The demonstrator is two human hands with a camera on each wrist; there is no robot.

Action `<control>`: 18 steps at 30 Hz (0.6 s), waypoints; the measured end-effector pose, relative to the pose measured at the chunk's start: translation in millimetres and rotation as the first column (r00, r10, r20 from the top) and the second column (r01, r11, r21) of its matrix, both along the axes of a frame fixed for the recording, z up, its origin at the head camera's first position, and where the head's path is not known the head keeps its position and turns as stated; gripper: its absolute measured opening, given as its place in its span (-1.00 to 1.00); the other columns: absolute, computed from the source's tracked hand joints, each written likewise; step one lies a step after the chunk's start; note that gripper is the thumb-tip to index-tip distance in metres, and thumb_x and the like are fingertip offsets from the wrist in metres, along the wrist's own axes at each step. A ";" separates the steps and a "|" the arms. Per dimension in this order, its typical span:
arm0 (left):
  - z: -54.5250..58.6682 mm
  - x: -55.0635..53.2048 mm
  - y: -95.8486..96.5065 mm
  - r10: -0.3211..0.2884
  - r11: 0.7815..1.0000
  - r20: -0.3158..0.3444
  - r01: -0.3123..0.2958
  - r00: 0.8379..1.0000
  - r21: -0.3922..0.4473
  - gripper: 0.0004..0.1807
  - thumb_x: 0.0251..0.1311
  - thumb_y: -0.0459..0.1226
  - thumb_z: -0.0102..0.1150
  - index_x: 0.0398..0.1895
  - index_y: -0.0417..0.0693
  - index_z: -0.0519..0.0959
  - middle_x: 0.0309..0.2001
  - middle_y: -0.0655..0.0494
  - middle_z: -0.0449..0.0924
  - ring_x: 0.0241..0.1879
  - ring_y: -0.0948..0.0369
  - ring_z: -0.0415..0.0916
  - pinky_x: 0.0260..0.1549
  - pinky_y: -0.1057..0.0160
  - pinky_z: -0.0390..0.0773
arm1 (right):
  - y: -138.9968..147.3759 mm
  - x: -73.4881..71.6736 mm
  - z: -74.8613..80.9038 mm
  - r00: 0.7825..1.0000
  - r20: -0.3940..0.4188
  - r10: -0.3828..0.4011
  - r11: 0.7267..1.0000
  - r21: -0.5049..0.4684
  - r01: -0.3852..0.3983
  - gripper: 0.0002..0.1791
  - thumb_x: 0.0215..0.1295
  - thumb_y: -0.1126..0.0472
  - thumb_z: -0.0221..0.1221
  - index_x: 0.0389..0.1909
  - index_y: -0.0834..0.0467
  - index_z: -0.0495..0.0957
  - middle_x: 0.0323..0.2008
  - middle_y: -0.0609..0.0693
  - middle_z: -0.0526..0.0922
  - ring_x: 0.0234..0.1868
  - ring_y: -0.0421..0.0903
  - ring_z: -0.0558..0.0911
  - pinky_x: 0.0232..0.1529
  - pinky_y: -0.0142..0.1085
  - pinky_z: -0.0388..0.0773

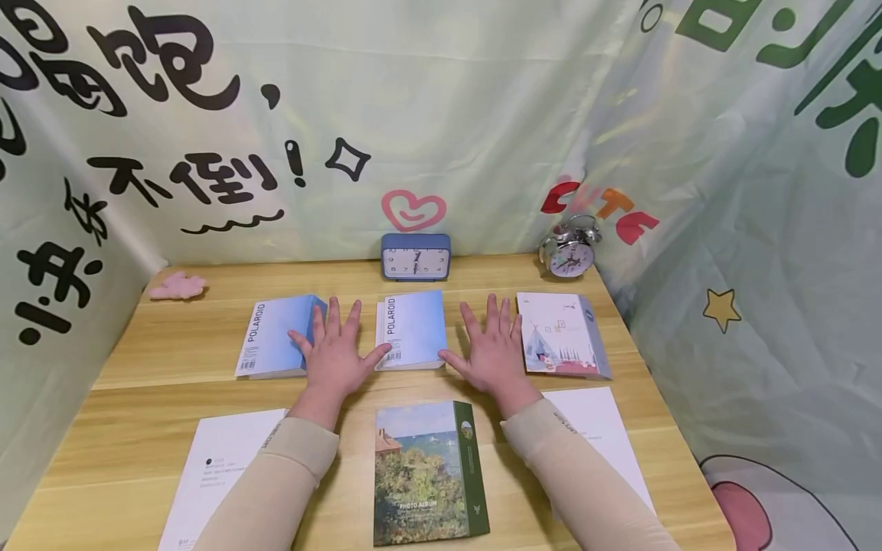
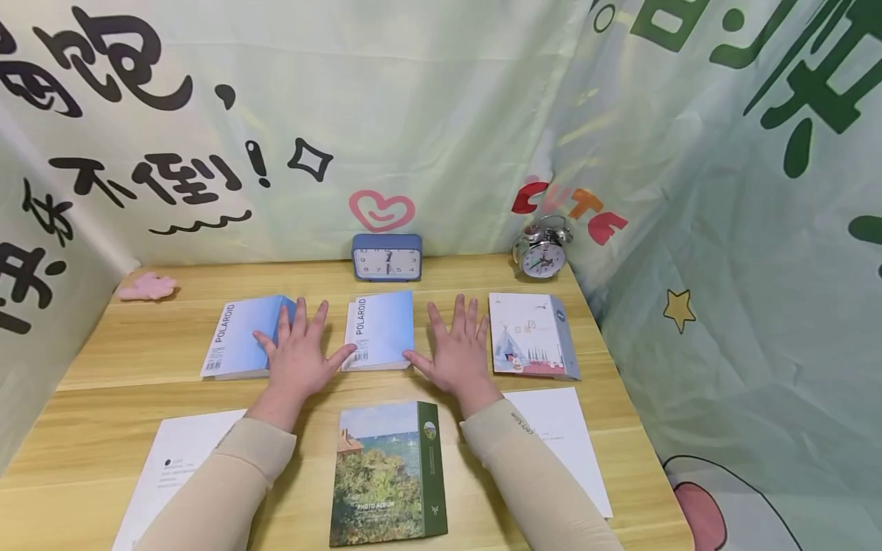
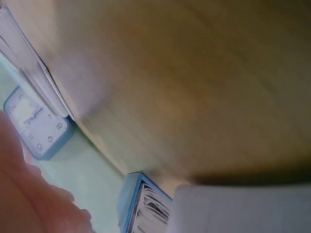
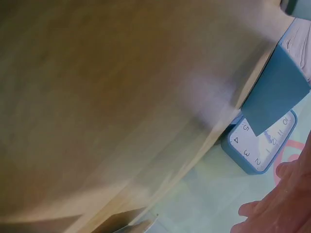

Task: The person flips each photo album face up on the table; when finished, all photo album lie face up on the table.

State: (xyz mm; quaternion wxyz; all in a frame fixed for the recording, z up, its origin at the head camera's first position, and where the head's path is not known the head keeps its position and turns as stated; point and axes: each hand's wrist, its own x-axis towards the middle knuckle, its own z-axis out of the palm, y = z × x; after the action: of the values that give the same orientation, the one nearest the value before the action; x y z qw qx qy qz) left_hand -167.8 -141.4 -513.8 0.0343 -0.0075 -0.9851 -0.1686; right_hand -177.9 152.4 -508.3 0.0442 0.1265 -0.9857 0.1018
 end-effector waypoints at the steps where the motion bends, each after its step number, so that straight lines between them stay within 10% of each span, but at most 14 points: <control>1: 0.3 -0.6 0.6 -0.007 1.000 -0.004 0.007 1.000 -0.006 0.14 0.28 0.52 0.02 0.76 0.21 -0.05 0.72 -0.21 -0.36 0.65 -0.31 -0.48 0.27 -0.61 -0.68 | 0.5 -0.1 -0.1 1.000 0.004 0.000 1.000 -0.006 0.000 0.12 0.33 -0.65 -0.06 0.74 -0.12 -0.02 0.66 0.43 -0.26 0.64 0.46 -0.25 0.54 0.41 -0.29; 5: 14.1 -6.5 3.7 -0.025 0.998 -0.033 0.023 0.999 -0.057 0.15 0.27 0.54 -0.04 0.77 0.26 -0.12 0.71 -0.11 -0.51 0.64 -0.24 -0.60 0.30 -0.62 -0.63 | 3.2 -3.7 6.8 1.000 0.001 0.001 0.999 -0.037 -0.001 0.10 0.37 -0.58 0.01 0.74 -0.06 -0.01 0.65 0.45 -0.25 0.63 0.48 -0.28 0.53 0.41 -0.32; 12: 79.7 -23.9 -28.0 0.097 0.995 -0.025 -0.098 0.995 -0.017 0.12 0.35 0.51 -0.13 0.75 0.05 -0.04 0.68 -0.11 -0.65 0.62 -0.35 -0.53 0.28 -0.68 -0.48 | -25.5 -12.6 55.7 0.995 -0.043 0.085 0.968 -0.234 -0.093 -0.03 0.50 -0.31 0.16 0.66 0.21 0.11 0.59 0.38 0.16 0.61 0.38 0.08 0.58 0.28 -0.03; 18: 87.2 -20.5 -96.5 0.222 0.958 0.227 -0.256 0.948 0.131 0.01 0.43 0.22 0.12 0.70 -0.16 0.03 0.60 -0.51 -0.08 0.46 -0.57 -0.01 0.24 -0.66 0.11 | -96.9 -6.5 64.6 0.963 0.105 0.250 0.858 -0.485 -0.170 -0.20 0.55 -0.14 0.21 0.57 0.28 0.28 0.48 0.24 0.43 0.38 0.17 0.52 0.42 0.01 0.44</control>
State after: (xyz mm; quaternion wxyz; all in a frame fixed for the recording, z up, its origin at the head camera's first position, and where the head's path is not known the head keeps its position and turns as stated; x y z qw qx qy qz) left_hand -188.3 -237.9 -426.6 -0.0494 0.1327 -0.9602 -0.2407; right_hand -184.4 55.5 -443.6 -0.0190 0.2100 -0.9117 0.3526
